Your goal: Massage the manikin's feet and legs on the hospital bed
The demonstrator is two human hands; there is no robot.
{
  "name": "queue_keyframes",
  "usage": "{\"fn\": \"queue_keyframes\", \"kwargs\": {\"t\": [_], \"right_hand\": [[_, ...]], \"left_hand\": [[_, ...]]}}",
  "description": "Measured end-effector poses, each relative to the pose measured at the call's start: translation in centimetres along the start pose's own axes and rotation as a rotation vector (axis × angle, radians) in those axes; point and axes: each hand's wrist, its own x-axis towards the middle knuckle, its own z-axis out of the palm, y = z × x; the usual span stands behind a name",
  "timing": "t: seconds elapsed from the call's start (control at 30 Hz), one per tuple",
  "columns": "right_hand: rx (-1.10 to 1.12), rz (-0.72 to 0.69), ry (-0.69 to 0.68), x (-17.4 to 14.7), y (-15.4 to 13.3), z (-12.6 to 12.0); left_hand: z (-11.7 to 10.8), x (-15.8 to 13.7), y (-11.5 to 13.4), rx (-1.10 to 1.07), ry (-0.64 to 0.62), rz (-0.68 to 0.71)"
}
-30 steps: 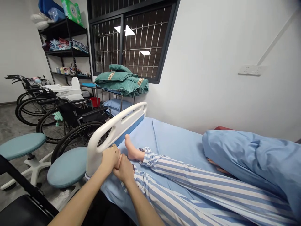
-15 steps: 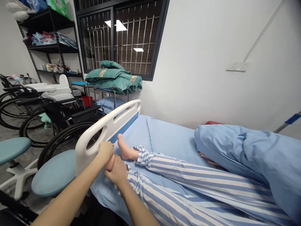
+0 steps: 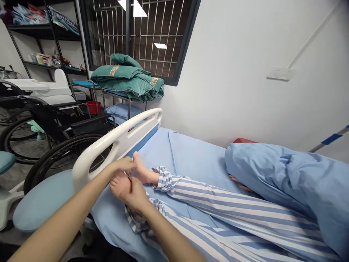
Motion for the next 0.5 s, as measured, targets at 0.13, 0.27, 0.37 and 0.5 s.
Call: {"fn": "queue_keyframes", "kwargs": {"t": [0.13, 0.27, 0.37, 0.5], "right_hand": [[-0.022, 0.05, 0.141, 4.1, 1.6, -3.1], [-0.033, 0.167, -0.163, 7.6, 4.5, -4.0], [-0.087, 0.185, -0.347, 8.6, 6.3, -3.5], [-0.199, 0.184, -0.341, 8.7, 7.4, -2.6]], "left_hand": [[0.0, 2.8, -1.8, -0.249, -0.053, 0.002], [2.1, 5.1, -3.0, -0.468, 0.047, 0.051], [4.5, 6.3, -3.7, -0.654, 0.187, 0.144], [7.6, 7.5, -4.7, -0.787, 0.413, 0.198]]}}
